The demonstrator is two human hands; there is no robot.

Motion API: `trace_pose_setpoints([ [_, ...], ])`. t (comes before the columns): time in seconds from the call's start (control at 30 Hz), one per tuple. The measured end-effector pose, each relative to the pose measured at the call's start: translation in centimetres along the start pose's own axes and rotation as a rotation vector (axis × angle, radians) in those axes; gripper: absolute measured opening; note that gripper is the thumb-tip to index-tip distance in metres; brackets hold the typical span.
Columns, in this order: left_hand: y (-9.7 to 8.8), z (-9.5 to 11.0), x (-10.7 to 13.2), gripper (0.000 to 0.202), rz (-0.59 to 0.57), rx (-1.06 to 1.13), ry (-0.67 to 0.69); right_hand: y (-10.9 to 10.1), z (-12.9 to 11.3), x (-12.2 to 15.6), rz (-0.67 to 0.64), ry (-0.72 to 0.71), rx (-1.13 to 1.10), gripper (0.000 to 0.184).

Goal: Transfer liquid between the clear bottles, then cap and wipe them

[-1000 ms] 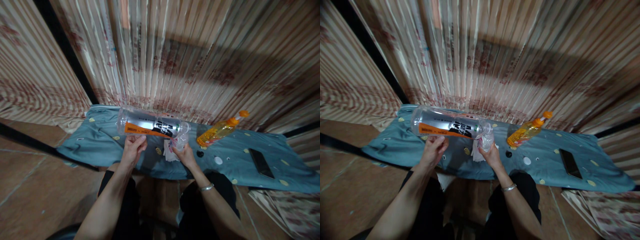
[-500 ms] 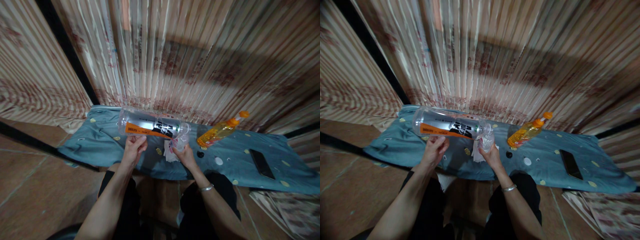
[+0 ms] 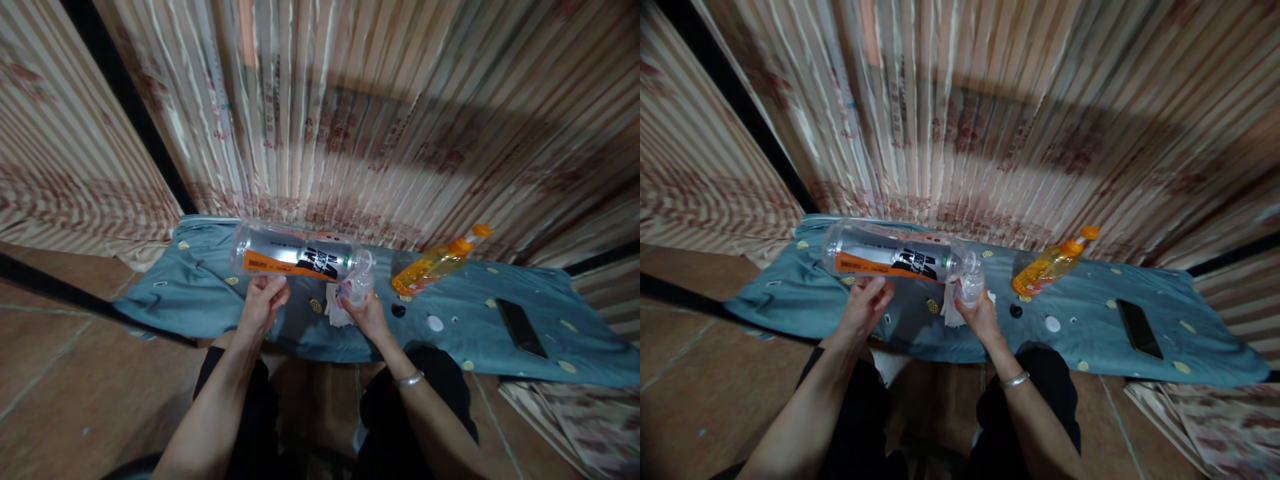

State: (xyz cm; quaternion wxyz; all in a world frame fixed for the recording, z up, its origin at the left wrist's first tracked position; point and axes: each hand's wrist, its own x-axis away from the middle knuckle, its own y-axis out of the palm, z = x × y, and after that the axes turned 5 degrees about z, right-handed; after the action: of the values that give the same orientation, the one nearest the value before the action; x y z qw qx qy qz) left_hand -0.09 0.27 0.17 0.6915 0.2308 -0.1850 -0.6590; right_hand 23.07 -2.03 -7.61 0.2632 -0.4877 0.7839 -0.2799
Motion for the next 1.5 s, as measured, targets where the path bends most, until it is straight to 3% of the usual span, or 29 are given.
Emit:
trace_pose_setpoints([
  [0.37,-0.4,-0.3,-0.3,0.039,0.04,0.018,-0.051,-0.4,-0.6,0.3,-0.023,-0.012,-0.016,0.06],
  [0.7,-0.7,-0.6,-0.3,0.035,0.183,0.111,-0.11,-0.5,-0.1,0.5,-0.047,-0.059,-0.095,0.055],
  [1.1,-0.7,0.1,0.3,0.028,0.18,0.026,-0.095,-2.3,0.4,0.3,-0.199,-0.199,-0.096,0.047],
  [1.5,-1.1,0.1,0.6,0.025,0.159,-0.032,-0.076,-2.4,0.6,0.1,-0.16,-0.157,-0.067,0.055],
])
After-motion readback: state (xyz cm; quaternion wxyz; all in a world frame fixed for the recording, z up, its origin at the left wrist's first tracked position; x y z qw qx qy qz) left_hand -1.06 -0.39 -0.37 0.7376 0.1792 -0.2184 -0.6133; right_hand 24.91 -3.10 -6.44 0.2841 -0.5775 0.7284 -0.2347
